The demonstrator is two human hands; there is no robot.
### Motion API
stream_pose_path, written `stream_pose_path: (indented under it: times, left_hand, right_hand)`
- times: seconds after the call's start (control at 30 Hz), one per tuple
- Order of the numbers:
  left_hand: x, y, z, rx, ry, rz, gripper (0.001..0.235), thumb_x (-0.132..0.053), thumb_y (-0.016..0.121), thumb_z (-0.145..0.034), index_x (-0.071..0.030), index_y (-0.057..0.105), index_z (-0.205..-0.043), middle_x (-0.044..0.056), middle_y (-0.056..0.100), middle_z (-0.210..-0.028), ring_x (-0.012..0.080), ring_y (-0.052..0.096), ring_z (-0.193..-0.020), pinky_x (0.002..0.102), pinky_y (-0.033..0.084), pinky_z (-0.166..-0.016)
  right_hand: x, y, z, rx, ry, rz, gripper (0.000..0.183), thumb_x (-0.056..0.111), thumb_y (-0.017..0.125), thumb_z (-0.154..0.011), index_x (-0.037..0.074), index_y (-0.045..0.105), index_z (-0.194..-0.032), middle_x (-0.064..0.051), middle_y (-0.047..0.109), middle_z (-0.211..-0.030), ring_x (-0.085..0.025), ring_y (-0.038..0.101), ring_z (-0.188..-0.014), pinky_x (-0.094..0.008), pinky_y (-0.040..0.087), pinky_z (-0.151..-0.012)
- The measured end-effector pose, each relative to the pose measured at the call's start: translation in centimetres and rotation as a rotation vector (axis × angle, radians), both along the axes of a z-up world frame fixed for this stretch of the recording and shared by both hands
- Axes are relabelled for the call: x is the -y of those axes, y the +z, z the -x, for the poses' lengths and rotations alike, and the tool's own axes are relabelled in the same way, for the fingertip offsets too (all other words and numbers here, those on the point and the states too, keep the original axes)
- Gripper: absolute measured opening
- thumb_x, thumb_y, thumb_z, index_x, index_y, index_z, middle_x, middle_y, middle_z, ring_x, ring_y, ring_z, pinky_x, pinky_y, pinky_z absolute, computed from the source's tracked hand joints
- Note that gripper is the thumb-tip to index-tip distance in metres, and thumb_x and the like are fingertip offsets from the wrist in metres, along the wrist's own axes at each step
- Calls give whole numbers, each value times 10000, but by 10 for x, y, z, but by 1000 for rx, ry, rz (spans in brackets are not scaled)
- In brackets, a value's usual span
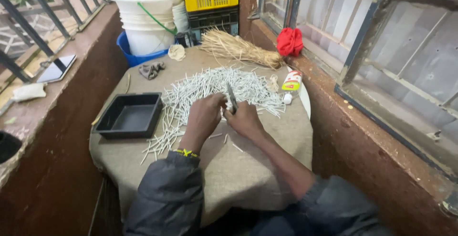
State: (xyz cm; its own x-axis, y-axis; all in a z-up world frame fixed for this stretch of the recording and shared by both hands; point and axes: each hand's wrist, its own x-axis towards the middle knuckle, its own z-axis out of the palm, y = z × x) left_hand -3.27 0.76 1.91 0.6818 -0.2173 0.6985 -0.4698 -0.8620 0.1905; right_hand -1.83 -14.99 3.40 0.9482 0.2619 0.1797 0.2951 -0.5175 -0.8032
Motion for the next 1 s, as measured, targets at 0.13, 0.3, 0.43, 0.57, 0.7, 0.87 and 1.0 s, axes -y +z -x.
stream_pose_path:
  times: [0.13, 0.3, 0.43, 0.57, 0.7, 0.87, 1.0]
  left_hand:
    - [-3, -5, -5, -31, 27, -49, 180, -19, 556, -894, -110, 677, -992, 92, 694, -732, 356, 735, -721, 492, 567, -648]
    - [-3, -8, -2, -39, 48, 40, 159, -89, 526, -937, -128, 673, -985, 86, 692, -744, 371, 726, -725, 509, 581, -666]
    - [-1, -12, -2, -43, 76, 49, 150, -133, 537, -962, -149, 685, -943, 65, 687, -729, 329, 731, -706, 460, 583, -640]
    - [9, -8, 6, -101, 54, 107, 129, -145, 528, -972, -111, 652, -958, 138, 678, -773, 400, 726, -765, 524, 573, -673]
    - [7, -14, 3, -134, 15, 193, 162, -105, 481, -993, -68, 635, -961, 191, 677, -805, 445, 713, -814, 554, 560, -702]
    - [9, -27, -13, -194, 44, 252, 162, -93, 485, -995, -62, 644, -994, 190, 689, -842, 427, 719, -852, 537, 565, -738]
    - [1, -38, -28, -127, 46, 164, 81, -108, 607, -914, -54, 640, -966, 210, 672, -843, 457, 693, -880, 570, 553, -772]
  right_hand:
    - [-3, -7, -2, -33, -23, -5, 271, 144, 663, -879, 25, 618, -640, -106, 555, -485, -199, 573, -474, -330, 461, -492]
    - [-8, -10, -5, 13, -37, 10, 256, 183, 652, -875, -5, 678, -702, -194, 612, -555, -299, 681, -598, -404, 504, -556]
    - [-6, -6, -1, -59, -6, 117, 291, 273, 696, -860, -10, 762, -848, -245, 732, -755, -430, 748, -871, -481, 570, -750]
    - [-10, -18, -10, -67, -24, 96, 268, 268, 728, -853, 16, 783, -925, -223, 748, -803, -410, 751, -879, -478, 577, -743]
    - [-18, -13, -9, -58, -84, 196, 311, 253, 715, -881, -39, 761, -980, -291, 747, -899, -469, 729, -984, -540, 600, -805]
    - [-25, -8, 0, -89, -182, 118, 298, 210, 673, -903, -74, 728, -975, -286, 737, -898, -464, 722, -1006, -539, 601, -799]
    - [-27, -32, -26, -52, -172, 122, 333, 202, 600, -943, -99, 700, -1044, -327, 725, -981, -491, 700, -1053, -582, 583, -827]
